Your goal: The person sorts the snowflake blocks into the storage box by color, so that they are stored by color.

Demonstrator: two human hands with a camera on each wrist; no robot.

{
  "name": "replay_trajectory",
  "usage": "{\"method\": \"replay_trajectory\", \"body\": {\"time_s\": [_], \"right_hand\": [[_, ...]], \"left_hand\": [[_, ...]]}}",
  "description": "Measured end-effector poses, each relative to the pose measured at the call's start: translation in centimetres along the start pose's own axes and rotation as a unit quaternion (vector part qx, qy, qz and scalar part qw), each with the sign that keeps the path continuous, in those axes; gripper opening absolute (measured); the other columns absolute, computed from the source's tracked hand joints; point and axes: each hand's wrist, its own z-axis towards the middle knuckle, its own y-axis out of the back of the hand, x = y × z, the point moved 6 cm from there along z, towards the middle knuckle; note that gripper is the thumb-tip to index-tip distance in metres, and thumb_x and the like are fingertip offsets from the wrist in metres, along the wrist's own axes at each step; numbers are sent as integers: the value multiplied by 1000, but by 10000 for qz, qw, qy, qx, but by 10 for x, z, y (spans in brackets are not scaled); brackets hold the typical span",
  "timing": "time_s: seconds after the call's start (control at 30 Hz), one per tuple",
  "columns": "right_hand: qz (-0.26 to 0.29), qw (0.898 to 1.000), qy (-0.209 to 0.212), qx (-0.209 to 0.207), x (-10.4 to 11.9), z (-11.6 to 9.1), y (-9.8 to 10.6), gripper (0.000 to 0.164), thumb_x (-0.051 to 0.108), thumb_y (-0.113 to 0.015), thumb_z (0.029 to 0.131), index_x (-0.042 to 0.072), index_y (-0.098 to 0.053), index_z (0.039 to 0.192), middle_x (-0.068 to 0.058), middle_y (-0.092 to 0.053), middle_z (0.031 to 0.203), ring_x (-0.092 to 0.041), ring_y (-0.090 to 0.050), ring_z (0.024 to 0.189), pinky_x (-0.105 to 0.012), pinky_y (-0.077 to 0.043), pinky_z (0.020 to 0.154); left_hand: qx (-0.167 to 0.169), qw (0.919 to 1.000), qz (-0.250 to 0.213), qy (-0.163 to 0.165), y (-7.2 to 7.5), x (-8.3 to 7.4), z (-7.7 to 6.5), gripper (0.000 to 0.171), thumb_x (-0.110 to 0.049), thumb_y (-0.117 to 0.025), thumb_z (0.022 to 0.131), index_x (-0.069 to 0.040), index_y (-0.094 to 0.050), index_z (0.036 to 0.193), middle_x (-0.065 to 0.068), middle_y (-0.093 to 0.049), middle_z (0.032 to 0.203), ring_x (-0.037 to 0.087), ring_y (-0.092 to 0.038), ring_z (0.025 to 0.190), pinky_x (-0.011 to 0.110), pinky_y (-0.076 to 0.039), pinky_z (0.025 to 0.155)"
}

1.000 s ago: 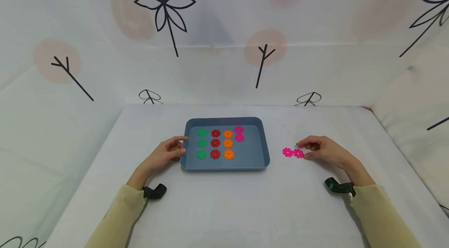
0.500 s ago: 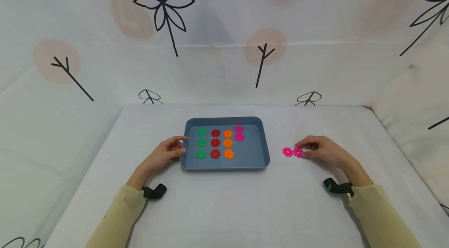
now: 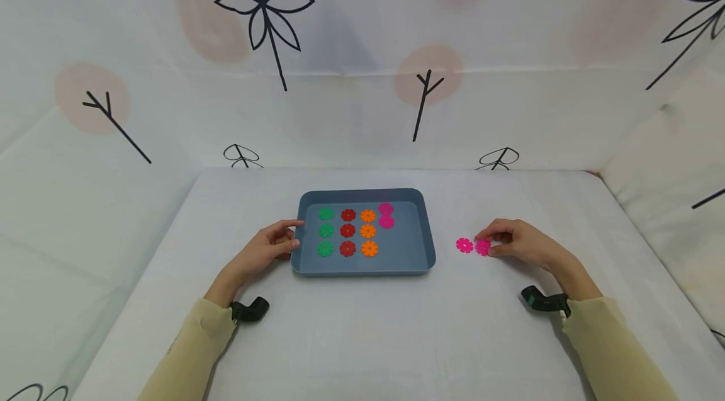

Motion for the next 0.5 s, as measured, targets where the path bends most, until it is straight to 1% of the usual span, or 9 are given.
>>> {"method": "replay_trajectory", "body": {"time_s": [0.1,0.27,0.4,0.5], "right_hand": [[69,9999,-74,-25,-1,0,1,25,3,-74,85,9,-74,109,-6,-62,99,-23,-51,91,-24,-45,75],[273,9995,-151,-66,-5,-1,2,20,3,-70,89,9,-74,107,-7,-62,103,-24,-52,94,-24,-47,77],[586,9978,-304,-34,-8,-1,3,15,7,-67,93,9,-73,107,-10,-64,107,-27,-54,99,-26,-50,80],[766,9963,-394,7,-8,-2,5,15,11,-69,93,8,-74,107,-10,-66,106,-25,-57,99,-26,-51,81]], "left_hand": [[1,10000,-23,13,0,1,0,52,-22,-66,98,-7,-49,144,12,-55,106,16,-59,89,30,-53,80],[-38,10000,30,63,0,1,0,50,-24,-66,98,-9,-50,144,12,-55,106,18,-59,89,30,-52,80],[-57,9999,58,75,0,0,-1,50,-24,-66,98,-10,-50,143,12,-55,106,18,-59,89,31,-53,81],[-32,10000,44,61,-1,-1,-1,50,-25,-66,99,-9,-50,143,13,-55,106,18,-59,90,31,-53,81]]}}
